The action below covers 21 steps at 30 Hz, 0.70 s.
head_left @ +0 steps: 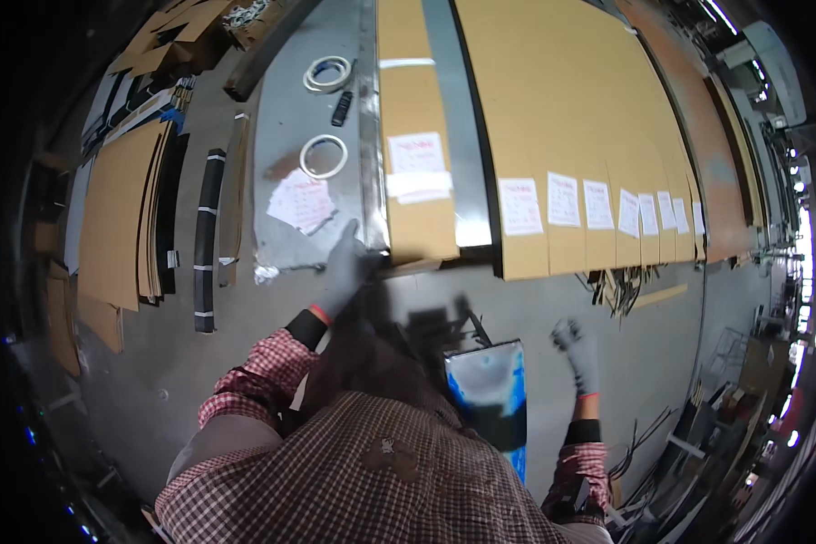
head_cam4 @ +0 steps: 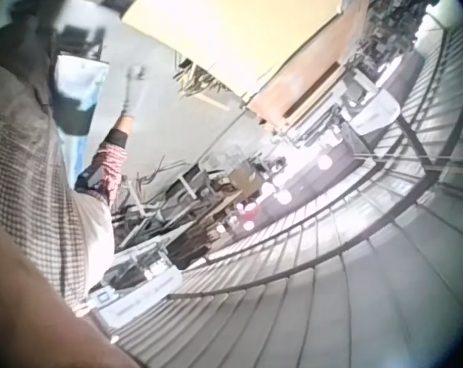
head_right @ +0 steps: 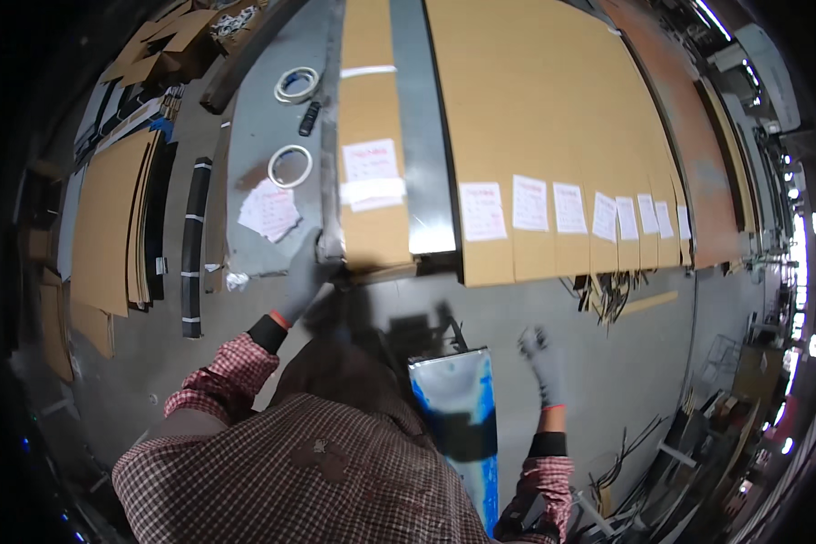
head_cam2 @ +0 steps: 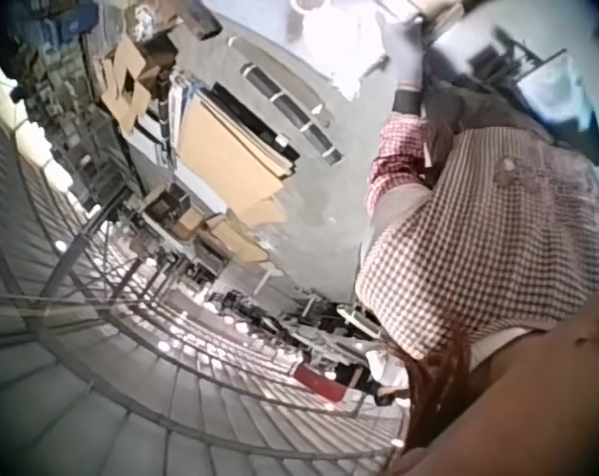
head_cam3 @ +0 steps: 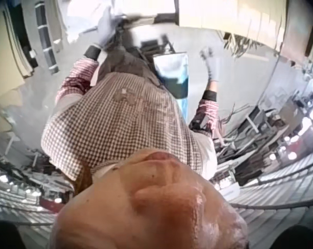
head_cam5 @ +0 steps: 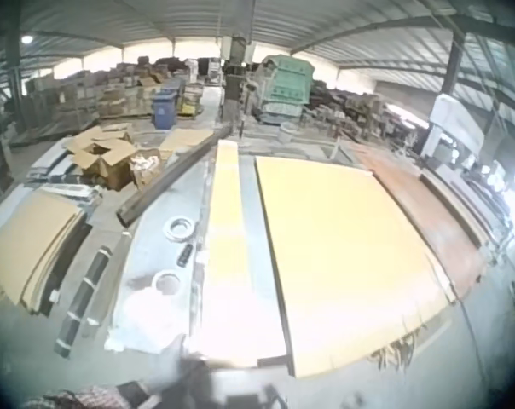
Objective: Applying product identification labels to cardboard packaging materials on a factory floor.
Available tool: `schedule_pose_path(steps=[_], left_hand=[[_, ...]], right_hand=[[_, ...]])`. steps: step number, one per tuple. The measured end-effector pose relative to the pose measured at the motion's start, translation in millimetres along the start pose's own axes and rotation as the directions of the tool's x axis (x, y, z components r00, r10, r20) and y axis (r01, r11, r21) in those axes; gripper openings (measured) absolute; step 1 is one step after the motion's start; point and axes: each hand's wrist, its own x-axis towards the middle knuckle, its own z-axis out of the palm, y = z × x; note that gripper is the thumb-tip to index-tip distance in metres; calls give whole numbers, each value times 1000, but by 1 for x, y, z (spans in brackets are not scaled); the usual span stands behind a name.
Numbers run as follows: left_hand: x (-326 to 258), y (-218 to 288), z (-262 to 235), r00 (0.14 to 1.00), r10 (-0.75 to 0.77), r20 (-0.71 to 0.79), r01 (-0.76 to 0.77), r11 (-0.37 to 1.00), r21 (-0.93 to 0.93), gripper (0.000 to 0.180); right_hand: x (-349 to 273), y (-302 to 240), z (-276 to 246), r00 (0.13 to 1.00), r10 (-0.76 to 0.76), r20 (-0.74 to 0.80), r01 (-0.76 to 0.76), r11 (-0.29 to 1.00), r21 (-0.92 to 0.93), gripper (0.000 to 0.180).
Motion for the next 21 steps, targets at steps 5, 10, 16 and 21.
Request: schedule_pose_path(steps=[5, 10, 16, 21], left_hand=[[-67, -6, 62, 869, -405, 283, 494, 701, -515, 26], [-16, 47, 187, 777, -305, 551, 574, 702, -421, 30], [26, 72, 228, 676, -331, 659, 685, 612, -395, 36], [25, 71, 229, 651, -341, 678, 720, 560, -410, 44]], right_hand=[[-6, 153, 9, 979, 34, 199, -78, 973, 219, 36], [-14, 115, -17, 981, 128, 146, -143, 985, 97, 47], [6, 62, -24, 889, -457, -20, 329, 670, -665, 43], [65, -5, 39, 993, -108, 45, 46, 714, 698, 38]])
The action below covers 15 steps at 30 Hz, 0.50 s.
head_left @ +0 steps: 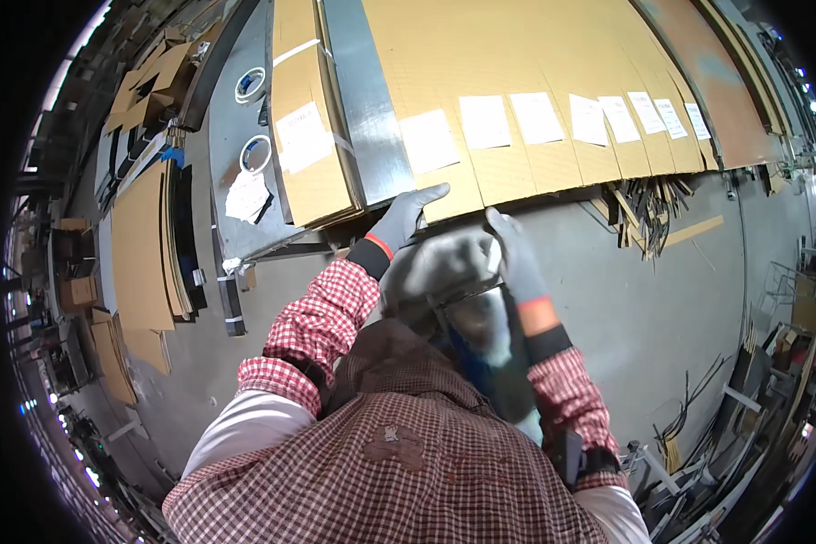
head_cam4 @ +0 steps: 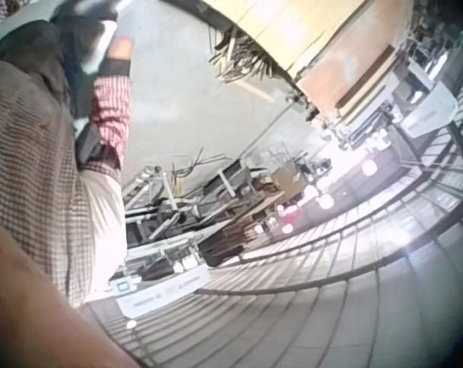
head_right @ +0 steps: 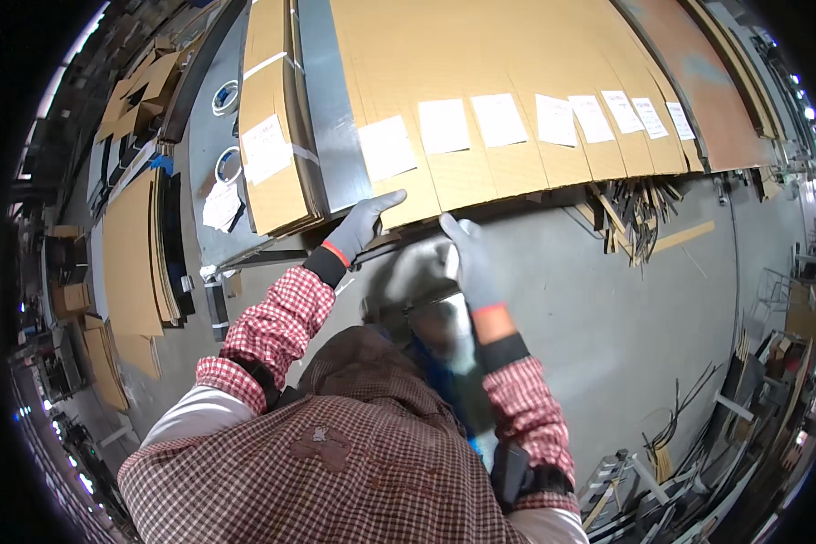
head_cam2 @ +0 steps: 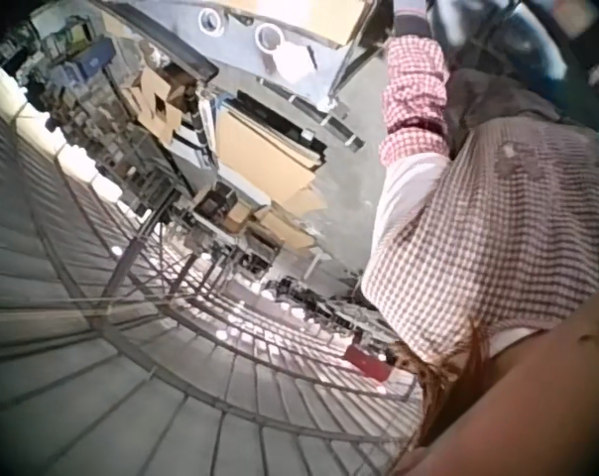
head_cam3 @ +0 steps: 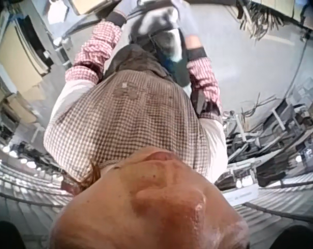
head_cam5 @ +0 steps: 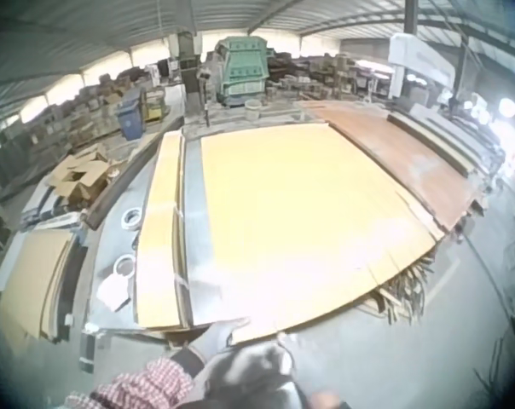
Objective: Applying product identification labels to cardboard packaging materials on a factory floor.
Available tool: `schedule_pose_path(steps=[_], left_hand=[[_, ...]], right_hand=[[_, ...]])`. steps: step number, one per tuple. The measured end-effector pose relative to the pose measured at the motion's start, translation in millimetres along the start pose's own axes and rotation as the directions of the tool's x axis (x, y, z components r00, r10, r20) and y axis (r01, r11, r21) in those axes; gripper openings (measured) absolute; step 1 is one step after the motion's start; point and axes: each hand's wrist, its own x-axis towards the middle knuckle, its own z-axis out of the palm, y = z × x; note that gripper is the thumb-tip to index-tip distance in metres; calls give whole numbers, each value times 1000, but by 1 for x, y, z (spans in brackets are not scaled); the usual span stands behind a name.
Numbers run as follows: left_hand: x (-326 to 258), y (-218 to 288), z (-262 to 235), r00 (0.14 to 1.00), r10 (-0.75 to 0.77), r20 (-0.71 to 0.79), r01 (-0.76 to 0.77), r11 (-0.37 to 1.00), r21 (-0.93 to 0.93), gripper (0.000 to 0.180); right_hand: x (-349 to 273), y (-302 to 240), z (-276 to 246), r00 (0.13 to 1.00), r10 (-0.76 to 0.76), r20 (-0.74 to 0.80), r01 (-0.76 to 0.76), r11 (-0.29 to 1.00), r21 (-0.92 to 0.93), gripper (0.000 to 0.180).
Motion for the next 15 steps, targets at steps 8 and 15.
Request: schedule_pose_path(steps=[8, 15], left_hand=[[-7, 3, 6, 996, 39, 81, -35, 998, -48, 37], [-103, -73, 48, 979, -119, 163, 121, 993, -1, 45]], right_hand=[[52, 37, 49, 989, 113, -91, -64, 904, 424, 32], [-45, -7, -31, 974, 166, 154, -110, 942, -318, 33]])
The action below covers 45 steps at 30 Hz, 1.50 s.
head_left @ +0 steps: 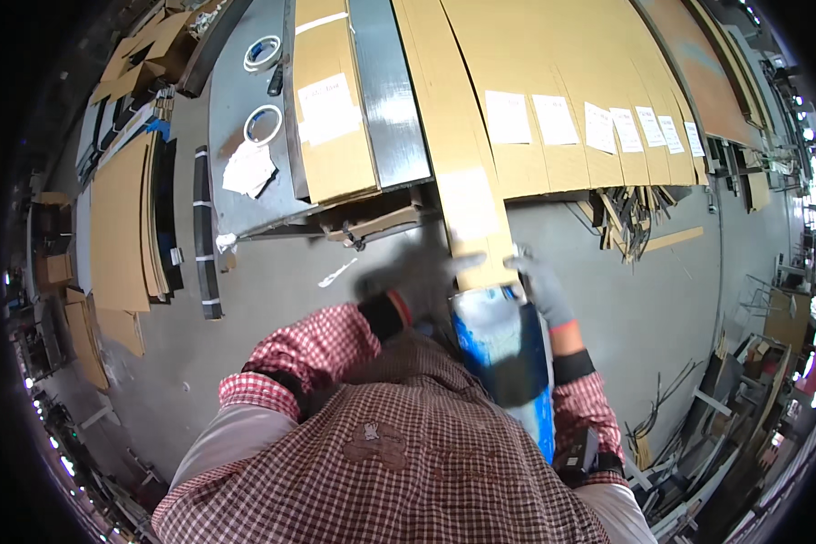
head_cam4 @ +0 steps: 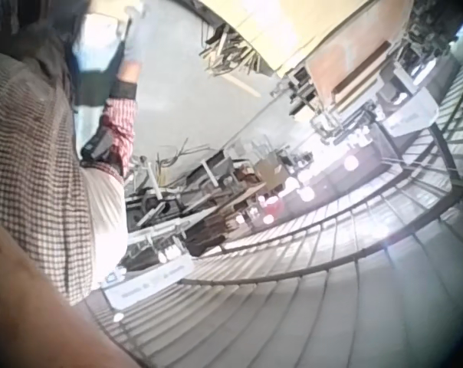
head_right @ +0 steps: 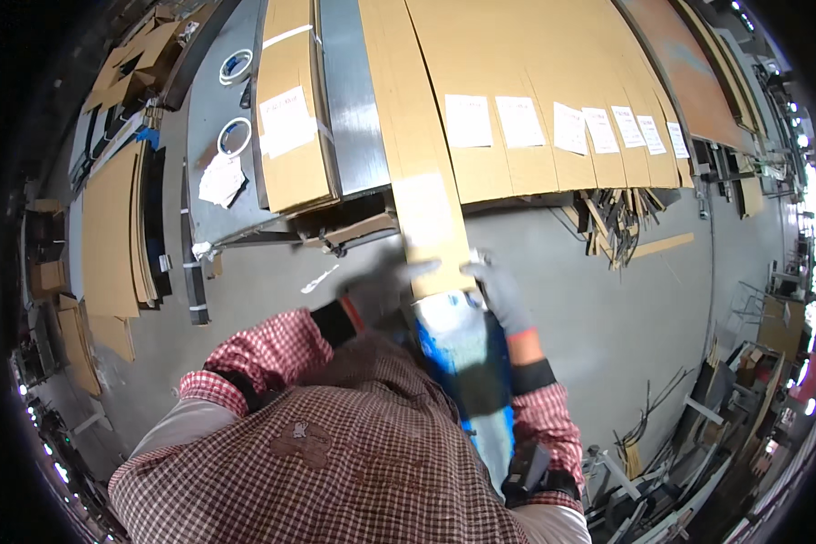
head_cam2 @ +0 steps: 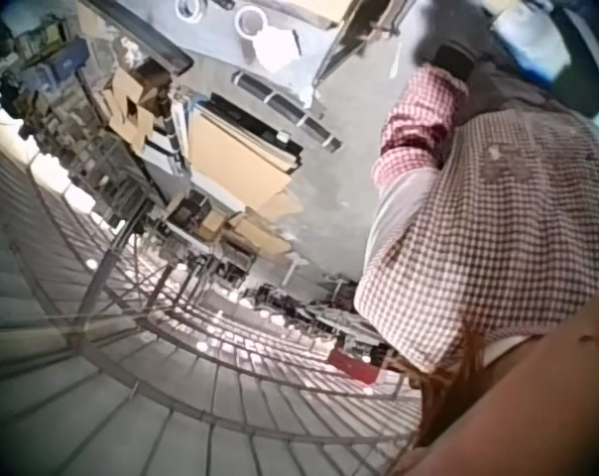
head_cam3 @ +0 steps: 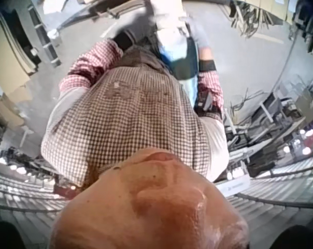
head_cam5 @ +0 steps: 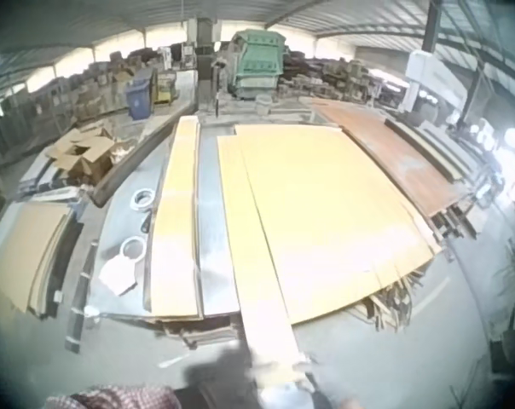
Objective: Applying product identification labels to cardboard packaging materials on a factory floor.
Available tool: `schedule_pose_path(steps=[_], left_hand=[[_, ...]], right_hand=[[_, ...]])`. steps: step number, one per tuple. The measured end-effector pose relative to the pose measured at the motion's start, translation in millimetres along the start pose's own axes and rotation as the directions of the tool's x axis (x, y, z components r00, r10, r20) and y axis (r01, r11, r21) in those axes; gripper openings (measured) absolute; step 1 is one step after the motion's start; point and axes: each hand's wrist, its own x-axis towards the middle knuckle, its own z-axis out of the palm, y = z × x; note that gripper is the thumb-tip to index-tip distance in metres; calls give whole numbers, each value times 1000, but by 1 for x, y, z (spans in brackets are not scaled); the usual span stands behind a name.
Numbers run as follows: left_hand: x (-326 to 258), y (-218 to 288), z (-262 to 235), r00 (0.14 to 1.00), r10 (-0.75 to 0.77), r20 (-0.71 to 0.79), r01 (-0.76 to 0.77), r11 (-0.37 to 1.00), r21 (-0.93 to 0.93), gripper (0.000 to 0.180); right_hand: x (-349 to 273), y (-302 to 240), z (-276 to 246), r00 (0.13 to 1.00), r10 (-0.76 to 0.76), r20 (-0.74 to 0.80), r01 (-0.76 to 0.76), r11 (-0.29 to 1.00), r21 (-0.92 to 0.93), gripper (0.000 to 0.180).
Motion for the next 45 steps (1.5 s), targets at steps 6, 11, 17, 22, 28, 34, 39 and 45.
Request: schedule_pose_path(steps=[6, 11, 17, 22, 28, 34, 39, 45], left_hand=[[-10, -79, 0, 968, -249, 11, 194, 778, 598, 57], [-58, 12, 19, 967, -205, -152, 188, 173, 967, 63], [-112, 33, 45, 917, 356, 177, -347, 498, 795, 50], [-106, 32, 2, 975, 221, -39, -171, 844, 508, 49], [73, -100, -113, 960, 190, 207, -239, 938, 249, 15], [85, -81, -116, 848, 99, 521, -500, 475, 724, 15], [85, -66, -94, 981, -13, 196, -174, 400, 900, 30], [-32, -7, -93, 894, 264, 362, -446, 604, 661, 45]], right_hand=[[-48, -5, -19, 880, 457, 131, -336, 793, -509, 45], [-65, -58, -18, 943, 287, 167, -50, 619, -784, 35], [-82, -121, 76, 589, 330, 738, 585, 457, -671, 40], [-38, -119, 4, 842, 234, 487, 215, 683, -698, 35], [87, 38, -47, 911, 163, 379, 154, 718, -679, 34], [92, 53, -46, 921, 17, 390, 259, 720, -644, 39], [-28, -28, 55, 806, -445, -390, 140, 785, -604, 66], [-51, 28, 89, 850, -492, -188, -97, 204, -974, 107]])
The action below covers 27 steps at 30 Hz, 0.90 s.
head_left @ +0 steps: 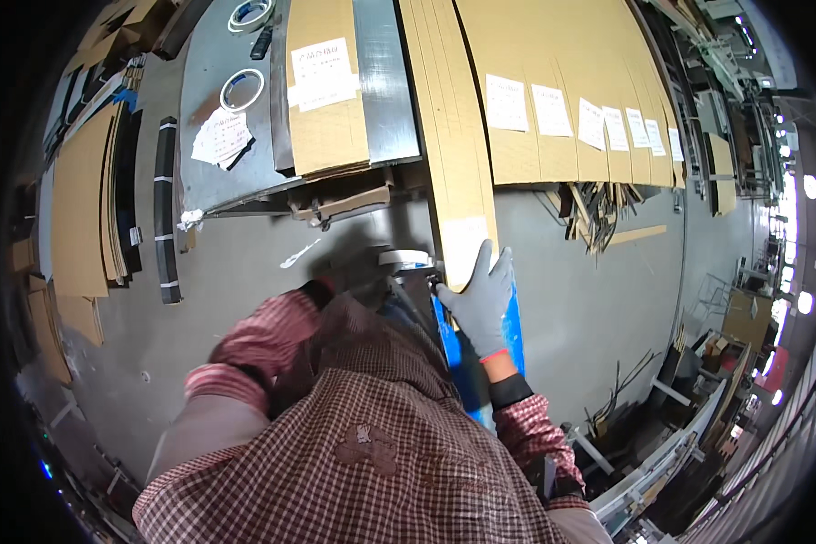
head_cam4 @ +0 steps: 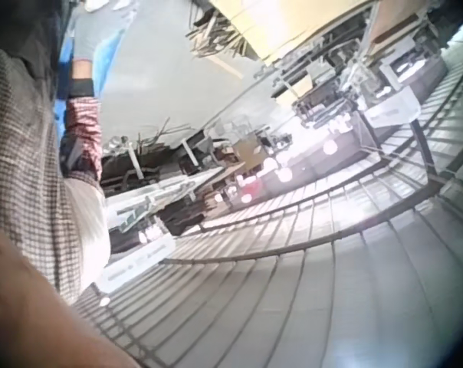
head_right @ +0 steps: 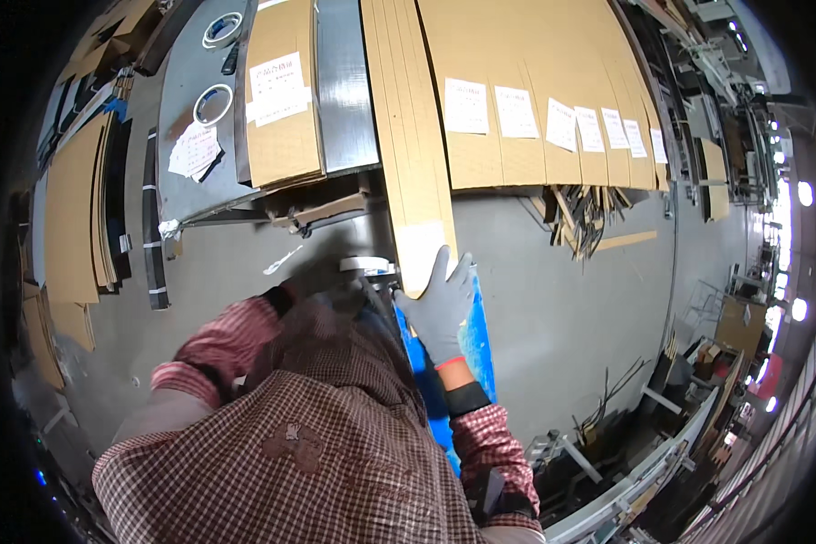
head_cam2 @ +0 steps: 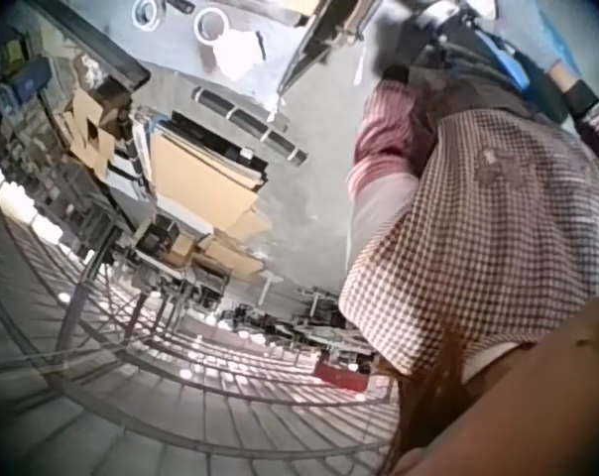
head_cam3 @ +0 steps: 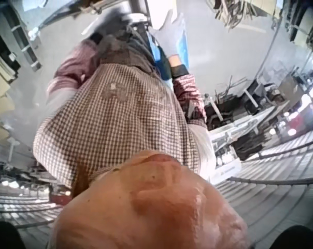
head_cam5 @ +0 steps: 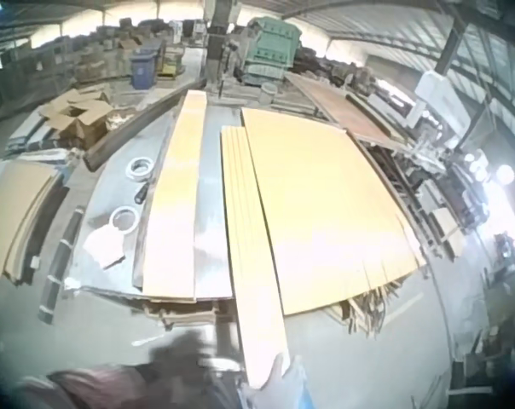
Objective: Applying product identification labels to cardboard packaging materials on a factory floor.
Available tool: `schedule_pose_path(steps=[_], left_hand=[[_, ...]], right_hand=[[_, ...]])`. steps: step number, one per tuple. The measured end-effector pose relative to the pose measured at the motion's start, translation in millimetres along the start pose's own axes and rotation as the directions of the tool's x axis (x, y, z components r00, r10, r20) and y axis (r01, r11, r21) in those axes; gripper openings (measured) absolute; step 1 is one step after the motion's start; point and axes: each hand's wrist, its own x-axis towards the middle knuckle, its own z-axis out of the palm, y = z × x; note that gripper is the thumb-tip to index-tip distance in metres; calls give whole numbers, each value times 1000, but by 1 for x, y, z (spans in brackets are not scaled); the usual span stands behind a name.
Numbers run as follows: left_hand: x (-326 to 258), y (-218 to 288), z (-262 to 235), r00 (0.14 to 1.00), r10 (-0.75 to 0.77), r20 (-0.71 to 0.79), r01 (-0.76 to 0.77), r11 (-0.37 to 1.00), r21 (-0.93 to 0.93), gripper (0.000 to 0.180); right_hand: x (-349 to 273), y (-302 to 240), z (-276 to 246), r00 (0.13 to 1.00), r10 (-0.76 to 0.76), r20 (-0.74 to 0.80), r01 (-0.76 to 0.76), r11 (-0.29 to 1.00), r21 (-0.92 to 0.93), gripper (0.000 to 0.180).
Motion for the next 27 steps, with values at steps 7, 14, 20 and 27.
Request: schedule_pose_path(steps=[7, 14, 20, 27], left_hand=[[95, 53, 71, 969, 37, -242, 93, 861, 500, 27], [94, 28, 69, 995, -70, -66, 96, 663, 742, 30], [88, 55, 79, 979, -36, -200, 169, 690, 704, 46], [100, 47, 40, 927, 162, -339, 30, 868, 496, 43]], right_hand=[[10, 35, -20, 980, 8, 200, -166, 594, 787, 75], [60, 12, -113, 725, -265, 636, -76, 887, 455, 24], [143, 108, -19, 557, -581, 593, 609, 771, 183, 17], [148, 168, 23, 783, -152, 603, 385, 880, -279, 22]])
